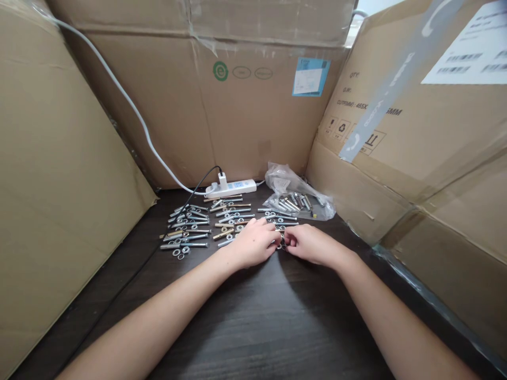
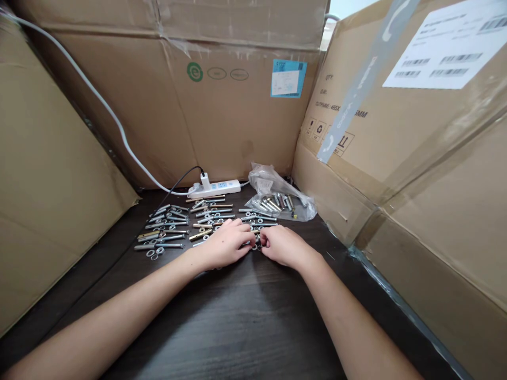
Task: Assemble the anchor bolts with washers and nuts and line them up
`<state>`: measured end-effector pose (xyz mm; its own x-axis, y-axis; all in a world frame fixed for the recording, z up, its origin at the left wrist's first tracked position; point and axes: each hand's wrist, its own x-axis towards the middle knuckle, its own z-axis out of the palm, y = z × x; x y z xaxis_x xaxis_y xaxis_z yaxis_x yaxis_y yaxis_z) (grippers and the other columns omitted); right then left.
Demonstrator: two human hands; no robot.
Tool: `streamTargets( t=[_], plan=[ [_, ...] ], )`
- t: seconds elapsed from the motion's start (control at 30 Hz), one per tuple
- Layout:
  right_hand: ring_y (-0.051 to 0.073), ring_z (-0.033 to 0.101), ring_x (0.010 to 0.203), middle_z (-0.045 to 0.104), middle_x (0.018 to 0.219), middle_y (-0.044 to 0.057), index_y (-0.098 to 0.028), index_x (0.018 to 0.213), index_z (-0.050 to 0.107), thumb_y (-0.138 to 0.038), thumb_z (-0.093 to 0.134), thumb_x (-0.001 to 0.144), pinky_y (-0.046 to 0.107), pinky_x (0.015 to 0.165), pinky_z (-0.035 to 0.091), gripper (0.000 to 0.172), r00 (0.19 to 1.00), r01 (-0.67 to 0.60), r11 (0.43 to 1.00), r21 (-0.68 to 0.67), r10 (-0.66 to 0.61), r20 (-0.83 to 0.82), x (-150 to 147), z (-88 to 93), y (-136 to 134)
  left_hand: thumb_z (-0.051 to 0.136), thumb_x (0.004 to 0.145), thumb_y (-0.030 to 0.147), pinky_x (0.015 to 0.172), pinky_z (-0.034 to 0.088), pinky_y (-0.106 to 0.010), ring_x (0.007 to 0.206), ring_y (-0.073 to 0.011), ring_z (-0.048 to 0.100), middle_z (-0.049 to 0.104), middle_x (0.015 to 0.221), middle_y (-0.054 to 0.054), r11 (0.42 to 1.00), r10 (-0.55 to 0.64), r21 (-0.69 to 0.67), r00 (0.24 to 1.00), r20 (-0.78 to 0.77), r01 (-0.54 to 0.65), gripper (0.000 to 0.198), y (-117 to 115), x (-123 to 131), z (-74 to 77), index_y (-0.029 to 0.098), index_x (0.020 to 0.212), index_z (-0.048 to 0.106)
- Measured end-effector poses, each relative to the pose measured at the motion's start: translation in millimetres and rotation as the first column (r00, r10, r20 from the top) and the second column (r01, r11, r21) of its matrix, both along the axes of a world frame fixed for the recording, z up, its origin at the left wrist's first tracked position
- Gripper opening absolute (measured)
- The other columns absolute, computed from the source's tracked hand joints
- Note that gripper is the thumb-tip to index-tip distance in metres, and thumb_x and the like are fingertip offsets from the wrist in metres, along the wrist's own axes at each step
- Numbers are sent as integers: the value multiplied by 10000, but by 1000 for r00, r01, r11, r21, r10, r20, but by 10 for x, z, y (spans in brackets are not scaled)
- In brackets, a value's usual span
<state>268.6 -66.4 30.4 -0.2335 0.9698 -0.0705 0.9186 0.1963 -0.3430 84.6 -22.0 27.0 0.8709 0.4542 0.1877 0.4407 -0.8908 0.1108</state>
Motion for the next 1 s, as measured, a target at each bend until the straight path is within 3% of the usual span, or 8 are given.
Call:
streamTargets(
  t=[0.23, 0.43, 0.5, 0.57, 0.67, 0.83, 1.0],
  plan=[
    [139, 540, 618, 640, 701, 8, -197, 721, 591, -153, 551, 718, 230, 555, 319, 59, 999, -19, 999, 28, 19, -26, 16, -65, 30, 512, 859, 213, 770, 343, -312, 921, -192, 485, 585, 930, -29, 1000, 11, 6, 1000, -2, -11, 100, 6, 5, -21, 214, 861, 612],
    [135, 533, 610, 620, 691, 6, -188, 726, 584, -196, 523, 761, 228, 565, 356, 71, 991, -11, 995, 102, 24, -129, 76, 6, 70, 509, 864, 235, 800, 352, -322, 933, -199, 487, 579, 952, -35, 1000, 22, 5, 1000, -9, -22, 97, -8, 8, 8, 210, 891, 600],
    [146, 546, 662, 620, 761, 24, -186, 755, 588, -233, 505, 792, 238, 613, 385, 103, 986, 80, 966, 244, -42, -160, 186, 7, 126, 479, 885, 237, 800, 356, -320, 921, -195, 490, 581, 949, -34, 1000, 18, 15, 1000, 16, -18, 117, -27, 19, 30, 209, 898, 592],
    [162, 555, 735, 609, 846, 43, -186, 793, 594, -248, 493, 803, 258, 688, 407, 119, 973, 211, 899, 384, -154, -174, 342, -48, 203, 453, 901, 232, 799, 362, -311, 911, -187, 494, 585, 939, -30, 1000, -1, 14, 999, 49, 0, 137, -61, 27, 64, 205, 896, 586],
    [179, 559, 782, 595, 885, 52, -181, 830, 595, -226, 482, 790, 283, 750, 421, 128, 921, 388, 818, 424, -333, -200, 573, -210, 320, 447, 900, 221, 783, 373, -295, 894, -178, 502, 592, 922, -27, 1000, -14, -1, 995, 100, 15, 132, -129, -3, 128, 195, 869, 572],
    [209, 564, 815, 606, 912, 85, -157, 904, 615, -237, 445, 828, 327, 775, 437, 203, 912, 409, 807, 426, -358, -199, 676, -400, 415, 447, 875, 179, 796, 389, -289, 834, -164, 512, 591, 855, -20, 996, 51, -88, 978, 201, -34, 104, -213, -299, 171, 192, 834, 541],
    [224, 492, 1094, 616, 1149, 78, -178, 1085, 633, -243, 458, 859, 351, 954, 379, 293, 958, 285, 855, 434, -244, -148, 520, -416, 427, 405, 885, 168, 737, 395, -279, 750, -149, 496, 560, 773, -7, 976, 193, -161, 915, 354, -143, 139, -219, -795, 77, 187, 797, 512]
  ],
)
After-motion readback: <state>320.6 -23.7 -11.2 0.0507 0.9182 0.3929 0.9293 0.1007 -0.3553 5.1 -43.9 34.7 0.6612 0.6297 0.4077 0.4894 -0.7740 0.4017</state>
